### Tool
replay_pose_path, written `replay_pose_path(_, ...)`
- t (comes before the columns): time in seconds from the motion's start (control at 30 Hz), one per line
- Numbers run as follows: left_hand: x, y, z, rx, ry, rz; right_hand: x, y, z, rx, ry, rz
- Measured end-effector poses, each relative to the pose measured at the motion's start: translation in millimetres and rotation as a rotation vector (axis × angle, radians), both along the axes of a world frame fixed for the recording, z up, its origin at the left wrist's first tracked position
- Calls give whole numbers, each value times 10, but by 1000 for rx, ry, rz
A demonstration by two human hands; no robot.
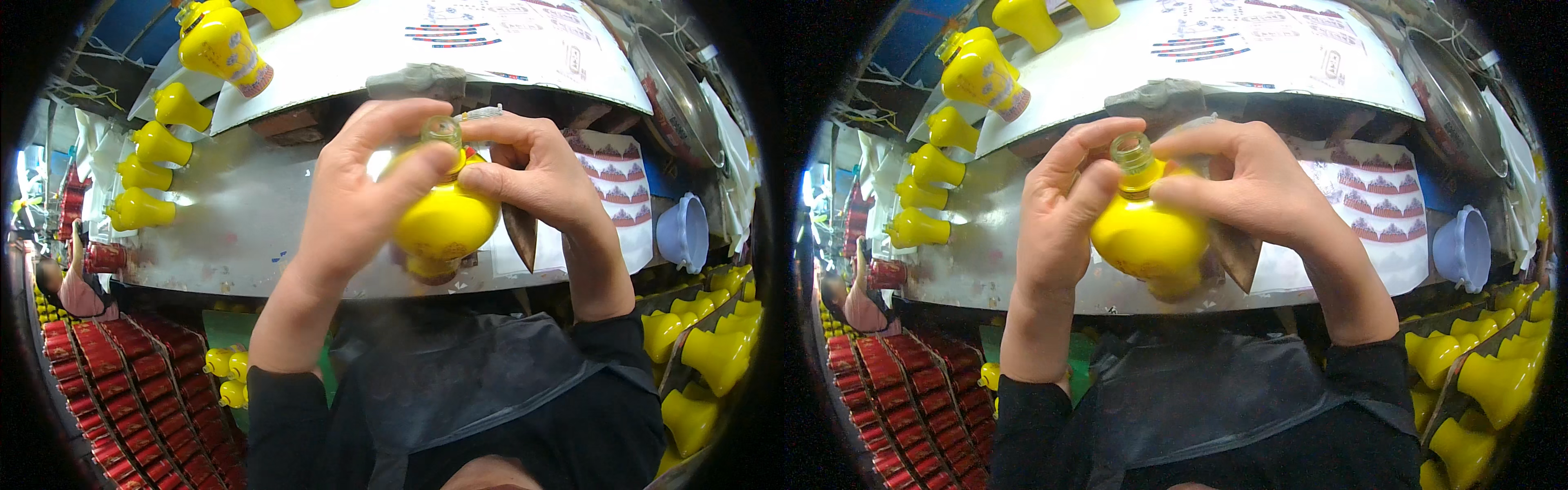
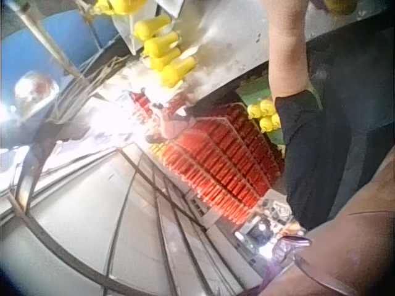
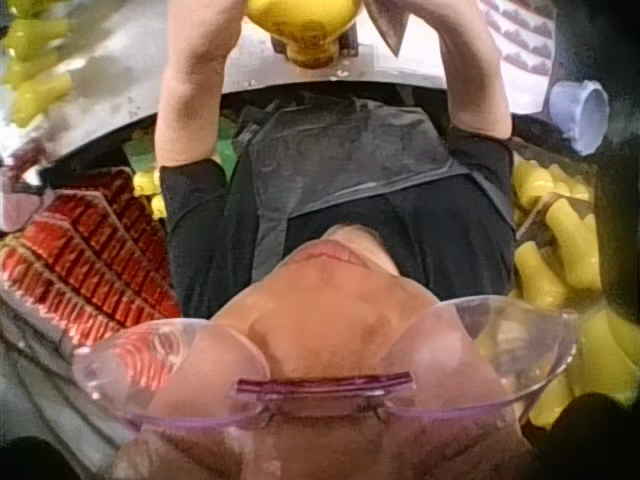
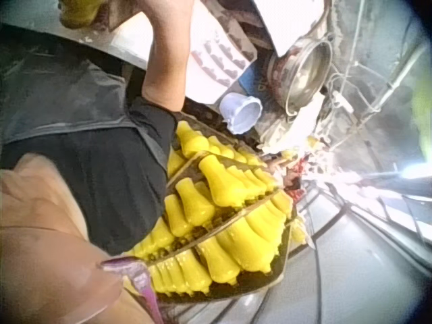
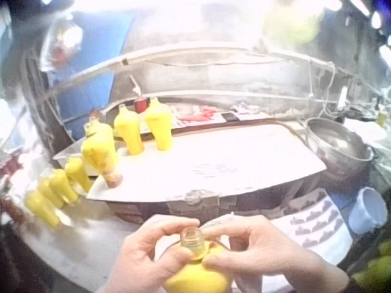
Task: The person applies decorative stickers to yellow ceramic vases one at a time. They peel stickers from a sheet, place them on the vase body and neck, smooth them down, and set the finished vases aside on the table.
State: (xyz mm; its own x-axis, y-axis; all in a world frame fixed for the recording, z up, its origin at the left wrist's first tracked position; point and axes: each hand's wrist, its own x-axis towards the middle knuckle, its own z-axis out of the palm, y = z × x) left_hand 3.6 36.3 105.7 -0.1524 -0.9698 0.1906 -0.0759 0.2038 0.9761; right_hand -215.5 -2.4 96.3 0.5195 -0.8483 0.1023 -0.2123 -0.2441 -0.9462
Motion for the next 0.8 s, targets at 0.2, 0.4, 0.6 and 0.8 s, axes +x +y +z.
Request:
replay_pose_path(0.2, -88, 72, 270, -163, -160, 38, -80, 164, 48, -67, -49, -2)
replay_pose_path(0.4, -43, 129, 284, 62, 104, -37, -89, 309, 97, -147, -63, -77)
replay_pose_path(0.6, 54, 170, 145, -129, -44, -89, -60, 378, 106, -303, -31, -147)
replay_pose_path(0.8, 53, 201, 55, -180, -93, -38, -104, 325, 92, -441, 13, -142)
